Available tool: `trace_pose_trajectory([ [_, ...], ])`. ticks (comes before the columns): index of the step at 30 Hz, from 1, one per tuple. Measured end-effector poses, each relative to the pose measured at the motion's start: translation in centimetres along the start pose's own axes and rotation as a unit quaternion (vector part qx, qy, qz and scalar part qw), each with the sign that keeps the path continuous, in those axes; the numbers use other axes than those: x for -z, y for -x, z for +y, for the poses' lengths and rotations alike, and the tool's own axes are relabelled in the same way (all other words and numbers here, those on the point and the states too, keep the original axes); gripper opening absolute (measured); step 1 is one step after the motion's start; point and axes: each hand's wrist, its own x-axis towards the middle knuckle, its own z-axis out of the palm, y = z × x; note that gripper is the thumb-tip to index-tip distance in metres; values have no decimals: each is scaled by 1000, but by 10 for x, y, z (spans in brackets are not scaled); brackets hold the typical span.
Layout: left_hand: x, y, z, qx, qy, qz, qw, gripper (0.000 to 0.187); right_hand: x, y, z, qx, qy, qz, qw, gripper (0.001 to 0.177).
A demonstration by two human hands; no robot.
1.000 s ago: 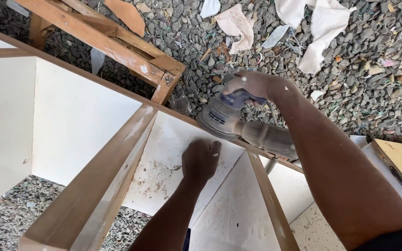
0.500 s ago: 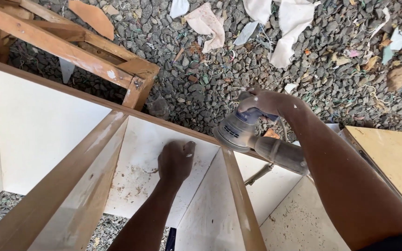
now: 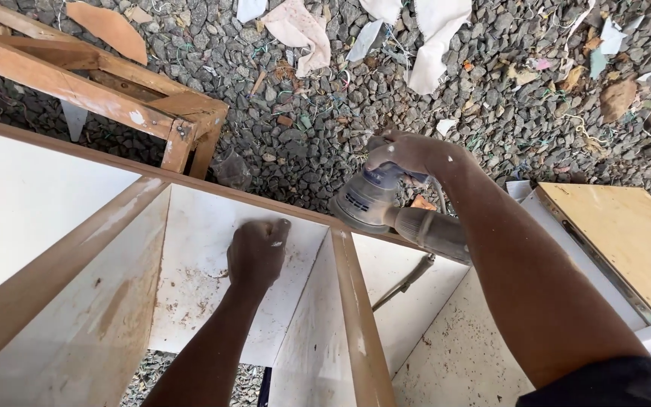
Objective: Using an orbital sander to smooth the surfaces and edges of a wooden shelf unit
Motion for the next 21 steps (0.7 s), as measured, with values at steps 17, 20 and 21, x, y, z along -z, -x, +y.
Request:
trace_pose_trajectory([
  [17,-1,3,-2,-28,11,23,999,43,-2,60,-24,-20,8,22,1000,85],
  [20,-2,7,0,-33,10,29,999,41,-8,79,-8,-22,-19,67,997,81],
  [21,-1,6,0,-38,10,29,999,41,-11,97,-5,-21,-20,71,997,81],
])
